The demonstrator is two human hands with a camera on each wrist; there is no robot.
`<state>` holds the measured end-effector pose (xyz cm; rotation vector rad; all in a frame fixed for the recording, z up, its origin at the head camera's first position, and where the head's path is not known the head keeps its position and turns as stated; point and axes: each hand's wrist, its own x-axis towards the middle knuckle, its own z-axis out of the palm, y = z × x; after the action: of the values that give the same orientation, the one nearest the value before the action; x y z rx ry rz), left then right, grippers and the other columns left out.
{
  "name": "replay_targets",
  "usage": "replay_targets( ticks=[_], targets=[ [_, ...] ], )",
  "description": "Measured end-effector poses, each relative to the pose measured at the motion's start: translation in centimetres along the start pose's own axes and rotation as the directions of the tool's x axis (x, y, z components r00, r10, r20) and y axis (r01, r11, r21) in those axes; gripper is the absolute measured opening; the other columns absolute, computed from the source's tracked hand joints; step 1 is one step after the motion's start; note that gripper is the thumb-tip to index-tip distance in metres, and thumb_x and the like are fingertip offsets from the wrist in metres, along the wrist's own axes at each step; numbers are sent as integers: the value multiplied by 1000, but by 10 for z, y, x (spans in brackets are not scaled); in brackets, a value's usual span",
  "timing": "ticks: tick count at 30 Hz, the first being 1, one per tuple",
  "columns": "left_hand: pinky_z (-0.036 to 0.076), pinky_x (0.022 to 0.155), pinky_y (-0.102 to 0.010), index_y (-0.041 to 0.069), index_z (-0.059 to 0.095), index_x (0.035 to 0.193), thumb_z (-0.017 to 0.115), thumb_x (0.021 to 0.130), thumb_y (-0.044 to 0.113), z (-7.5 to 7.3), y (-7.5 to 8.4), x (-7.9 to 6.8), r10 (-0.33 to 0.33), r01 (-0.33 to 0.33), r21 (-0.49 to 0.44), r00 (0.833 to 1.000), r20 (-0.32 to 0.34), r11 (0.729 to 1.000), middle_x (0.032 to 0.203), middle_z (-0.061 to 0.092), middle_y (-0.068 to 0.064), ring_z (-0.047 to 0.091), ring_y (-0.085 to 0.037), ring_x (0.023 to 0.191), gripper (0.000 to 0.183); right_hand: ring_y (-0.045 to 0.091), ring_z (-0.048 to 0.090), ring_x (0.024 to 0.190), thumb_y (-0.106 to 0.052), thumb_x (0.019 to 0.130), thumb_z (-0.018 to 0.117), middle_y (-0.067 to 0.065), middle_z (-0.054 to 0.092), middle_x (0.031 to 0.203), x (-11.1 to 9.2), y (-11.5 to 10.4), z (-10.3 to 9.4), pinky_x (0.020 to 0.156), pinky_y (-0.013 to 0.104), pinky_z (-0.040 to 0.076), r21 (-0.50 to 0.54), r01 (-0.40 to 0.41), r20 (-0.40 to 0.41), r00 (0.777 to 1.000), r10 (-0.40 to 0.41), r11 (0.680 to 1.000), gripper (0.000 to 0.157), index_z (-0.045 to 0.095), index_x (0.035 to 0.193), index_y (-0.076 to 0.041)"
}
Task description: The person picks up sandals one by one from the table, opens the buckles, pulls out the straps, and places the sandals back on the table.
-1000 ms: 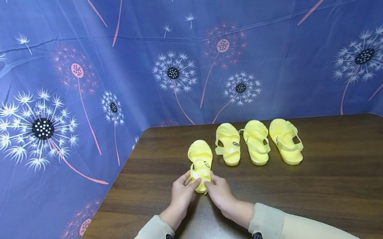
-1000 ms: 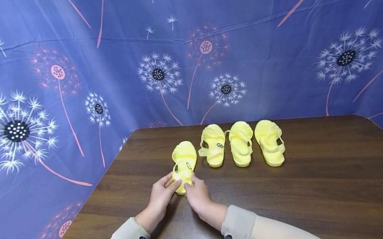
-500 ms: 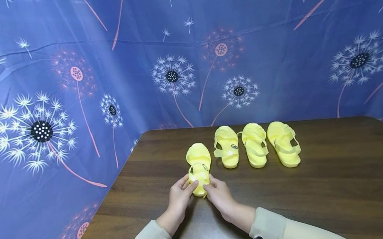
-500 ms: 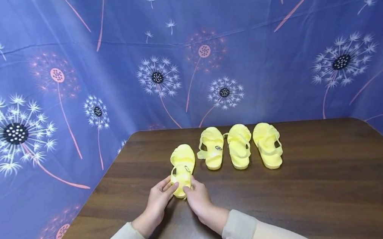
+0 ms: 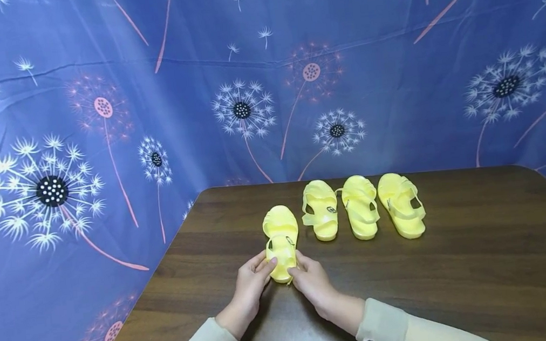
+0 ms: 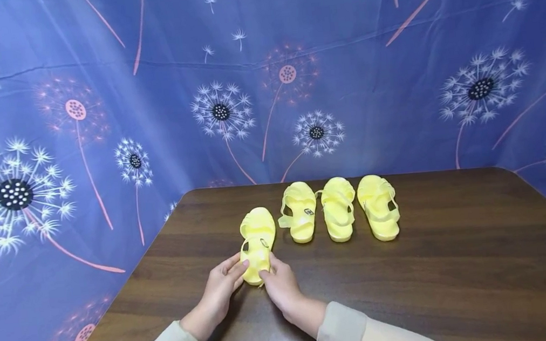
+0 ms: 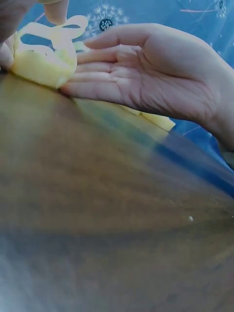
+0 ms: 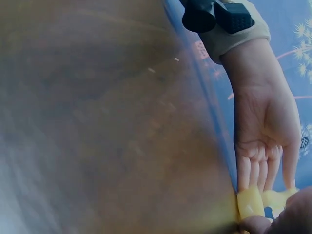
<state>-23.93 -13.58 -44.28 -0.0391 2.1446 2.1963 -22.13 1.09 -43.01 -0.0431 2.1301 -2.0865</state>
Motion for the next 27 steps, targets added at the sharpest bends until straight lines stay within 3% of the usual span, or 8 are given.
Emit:
replay_targets(
  ticks=[6,9,12,14,18,21,27],
  targets=[
    [42,108,-46,-12,43,137,59,96,19,-11,10,11,77,-73,104,996,-38,992,137,50,-30,50,-36,129,54,39,41,134,-1,95,48,31,37,146,8,3,-14,102,45,47,35,-17,92,996,14,999,53,32,144,12],
    [39,109,-46,-9,48,135,61,95,16,-16,16,20,150,-139,168,987,-57,976,138,51,-27,48,-36,131,48,36,55,122,-1,95,53,32,50,137,12,5,-21,97,41,51,40,-18,85,996,15,999,46,43,137,13],
    [41,108,-46,-7,54,131,62,94,13,-16,24,30,202,-196,223,979,0,955,136,54,-24,49,-36,130,42,29,67,102,-3,94,58,28,62,120,16,5,-24,89,38,56,58,-28,36,999,26,998,37,53,126,14],
    [44,106,-44,-5,57,127,65,93,13,-13,28,37,234,-240,300,971,57,923,133,58,-21,51,-35,128,40,24,69,90,-5,93,60,24,66,109,19,4,-25,83,37,58,73,-34,1,999,34,997,33,57,120,13],
    [49,100,-44,0,63,123,72,88,15,-6,35,49,280,-325,476,946,164,817,125,65,-16,58,-32,121,39,18,66,76,-5,91,64,16,68,94,24,2,-24,75,36,60,109,-52,-51,997,57,993,27,60,112,12],
    [49,98,-45,4,65,123,74,87,19,-1,38,57,261,-340,556,940,219,758,124,66,-13,59,-31,119,40,18,66,72,-4,90,65,13,67,90,28,1,-22,72,35,60,120,-67,-72,995,76,991,25,61,109,12],
    [47,100,-47,9,68,119,72,88,22,2,39,68,140,-295,616,948,288,731,126,64,-9,55,-29,123,34,17,65,68,-2,88,67,12,67,87,36,0,-23,69,35,60,112,-78,-112,990,90,991,22,63,104,12]
  ],
)
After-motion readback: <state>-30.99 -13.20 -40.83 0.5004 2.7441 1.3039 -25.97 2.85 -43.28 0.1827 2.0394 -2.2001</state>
